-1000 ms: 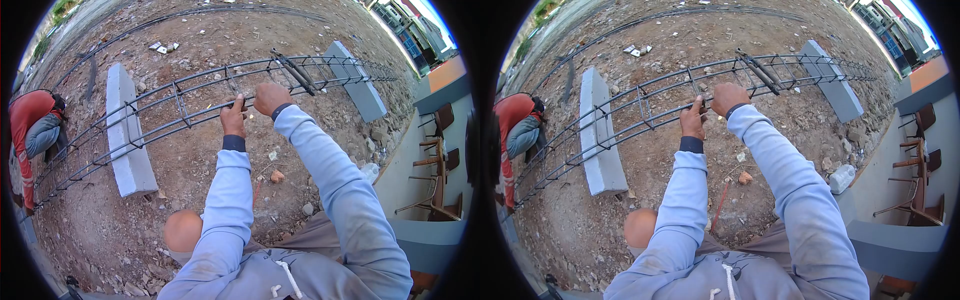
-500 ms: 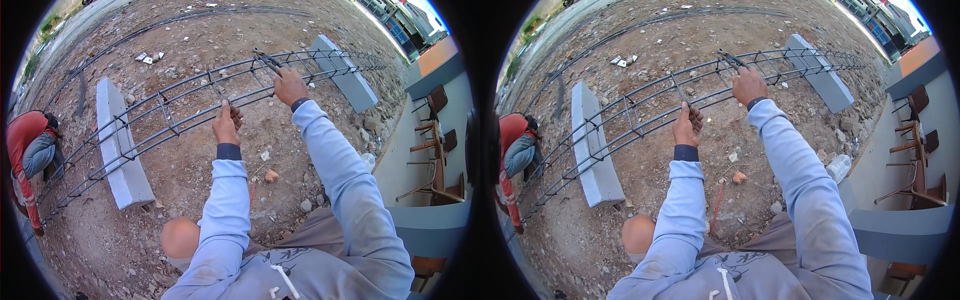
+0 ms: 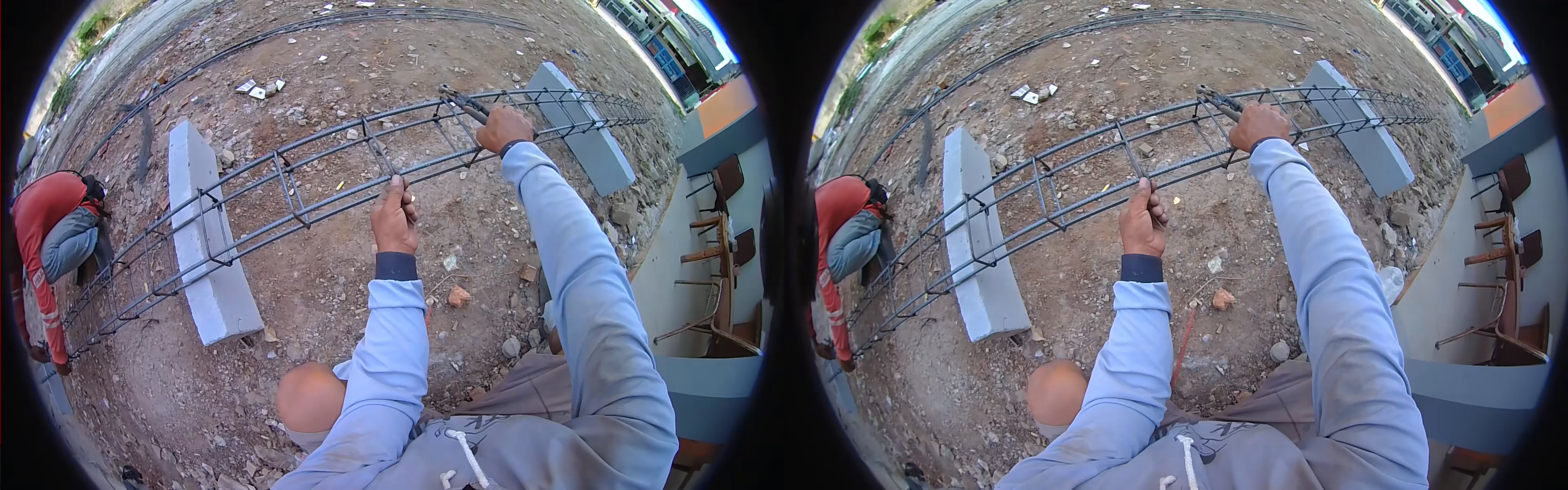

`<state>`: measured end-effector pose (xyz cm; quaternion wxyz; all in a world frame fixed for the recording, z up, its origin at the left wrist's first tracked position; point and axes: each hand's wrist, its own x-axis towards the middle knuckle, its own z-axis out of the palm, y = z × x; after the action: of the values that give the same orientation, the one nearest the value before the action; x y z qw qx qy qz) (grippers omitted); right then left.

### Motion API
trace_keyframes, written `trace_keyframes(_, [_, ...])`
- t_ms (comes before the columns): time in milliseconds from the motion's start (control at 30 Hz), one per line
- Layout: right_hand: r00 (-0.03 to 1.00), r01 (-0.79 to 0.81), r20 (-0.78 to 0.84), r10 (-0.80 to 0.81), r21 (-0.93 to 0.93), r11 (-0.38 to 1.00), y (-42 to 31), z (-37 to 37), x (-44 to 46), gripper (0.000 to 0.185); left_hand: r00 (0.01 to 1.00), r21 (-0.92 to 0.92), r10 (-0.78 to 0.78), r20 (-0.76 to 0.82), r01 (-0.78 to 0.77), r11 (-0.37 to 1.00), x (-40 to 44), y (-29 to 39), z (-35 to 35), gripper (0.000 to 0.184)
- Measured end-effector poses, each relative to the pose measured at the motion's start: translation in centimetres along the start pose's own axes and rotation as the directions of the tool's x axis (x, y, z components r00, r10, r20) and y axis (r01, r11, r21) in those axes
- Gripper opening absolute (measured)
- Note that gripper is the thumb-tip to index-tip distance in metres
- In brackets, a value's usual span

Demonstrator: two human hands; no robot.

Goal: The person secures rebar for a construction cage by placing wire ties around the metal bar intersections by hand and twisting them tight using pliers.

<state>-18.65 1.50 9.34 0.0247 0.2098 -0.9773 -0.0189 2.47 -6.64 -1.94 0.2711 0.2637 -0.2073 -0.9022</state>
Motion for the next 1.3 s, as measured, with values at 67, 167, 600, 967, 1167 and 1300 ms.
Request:
trace_keyframes(67, [0.999, -0.033, -0.027, 0.039, 0.209, 0.977, 1.0, 0.3, 0.5, 0.027, 0.997, 0.104, 0.070, -0.042, -0.066, 0.992, -0.1, 0.0, 0.0, 0.021])
trace_keyframes(167, [0.990, -0.079, 0.127, -0.056, 0.848, 0.523, 1.8, 0.4, -2.0, 0.026, 0.977, 0.234, 0.194, -0.090, -0.168, 0.958, 0.5, -0.1, 0.7, 0.021])
trace_keyframes(600, [0.787, 0.536, 0.349, -0.509, 0.024, 0.844, -1.3, -6.4, -12.6, 0.041, 0.966, 0.076, 0.196, -0.167, -0.185, 0.980, -2.3, -2.1, 1.8, 0.019])
trace_keyframes(967, [0.804, 0.589, 0.200, -0.560, -0.394, 0.705, -3.9, -8.2, -14.9, 0.053, 0.970, 0.039, 0.143, -0.195, -0.138, 0.990, -3.0, -1.3, 2.4, 0.019])
trace_keyframes(1167, [0.803, 0.596, 0.285, -0.524, -0.358, 0.718, -3.8, -7.7, -14.9, 0.041, 0.981, 0.039, 0.113, -0.157, -0.109, 0.993, -2.7, -1.3, 1.7, 0.017])
trace_keyframes(1300, [0.760, 0.598, 0.453, -0.466, -0.208, 0.774, -3.8, -7.6, -14.6, 0.034, 0.988, 0.020, 0.083, -0.127, -0.081, 0.997, -2.7, -1.2, 1.4, 0.018])
